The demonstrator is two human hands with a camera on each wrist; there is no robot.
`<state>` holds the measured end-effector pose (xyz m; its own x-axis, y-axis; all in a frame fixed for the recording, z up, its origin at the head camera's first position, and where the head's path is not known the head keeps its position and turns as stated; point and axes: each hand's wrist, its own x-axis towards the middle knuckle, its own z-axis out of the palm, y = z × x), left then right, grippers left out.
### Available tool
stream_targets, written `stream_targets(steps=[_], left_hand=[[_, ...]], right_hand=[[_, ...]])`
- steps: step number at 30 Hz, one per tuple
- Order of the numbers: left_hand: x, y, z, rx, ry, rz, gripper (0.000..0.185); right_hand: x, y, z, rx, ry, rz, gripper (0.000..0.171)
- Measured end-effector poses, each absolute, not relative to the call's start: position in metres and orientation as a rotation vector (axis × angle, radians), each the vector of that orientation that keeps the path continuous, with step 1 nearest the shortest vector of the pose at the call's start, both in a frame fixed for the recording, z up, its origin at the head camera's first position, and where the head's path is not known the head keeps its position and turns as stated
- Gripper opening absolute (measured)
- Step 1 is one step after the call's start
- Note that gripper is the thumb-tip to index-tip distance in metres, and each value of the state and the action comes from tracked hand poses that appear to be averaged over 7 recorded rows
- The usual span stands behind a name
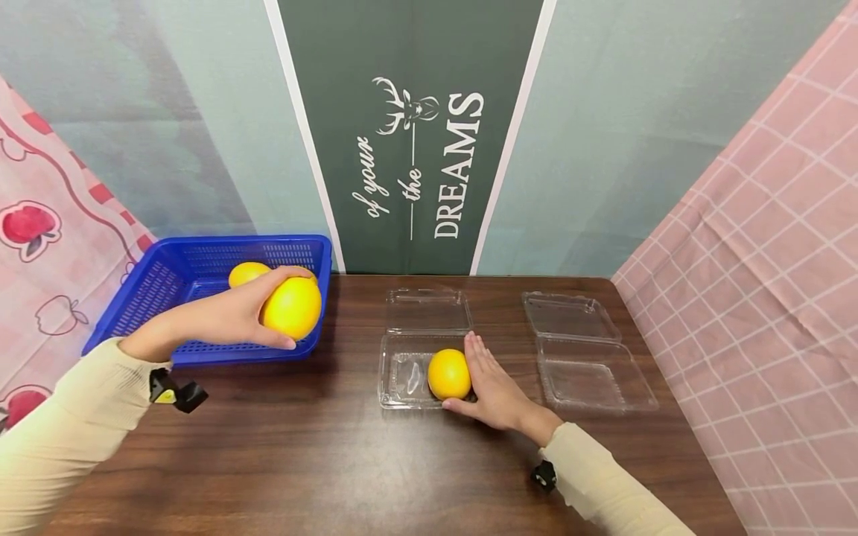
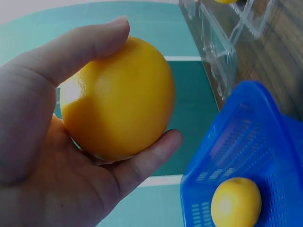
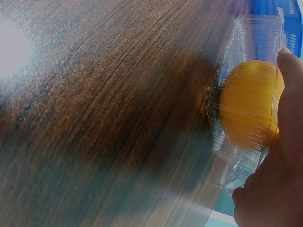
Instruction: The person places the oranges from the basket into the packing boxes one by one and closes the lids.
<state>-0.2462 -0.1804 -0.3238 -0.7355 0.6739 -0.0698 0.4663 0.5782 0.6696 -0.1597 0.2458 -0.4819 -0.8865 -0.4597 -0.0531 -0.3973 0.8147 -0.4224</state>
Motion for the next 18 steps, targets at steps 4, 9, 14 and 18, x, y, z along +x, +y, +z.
stream_targets(steps=[4,9,14,18], left_hand=[[-0.240,-0.173,-0.326,0.953,2.495,0.927,0.089],[-0.224,-0.162,-0.332,0.983,2.504,0.952,0.090],[-0.209,-0.150,-0.338,0.976,2.500,1.012,0.089],[-0.196,-0.140,-0.340,0.946,2.508,1.049,0.090]], right_hand=[[-0.158,0.246,-0.483,-0.670,2.844,-0.616,0.116],[-0.154,0.250,-0.488,-0.680,2.850,-0.619,0.117],[-0.150,0.254,-0.493,-0.713,2.864,-0.611,0.117],[-0.147,0.258,-0.498,-0.734,2.870,-0.607,0.117]])
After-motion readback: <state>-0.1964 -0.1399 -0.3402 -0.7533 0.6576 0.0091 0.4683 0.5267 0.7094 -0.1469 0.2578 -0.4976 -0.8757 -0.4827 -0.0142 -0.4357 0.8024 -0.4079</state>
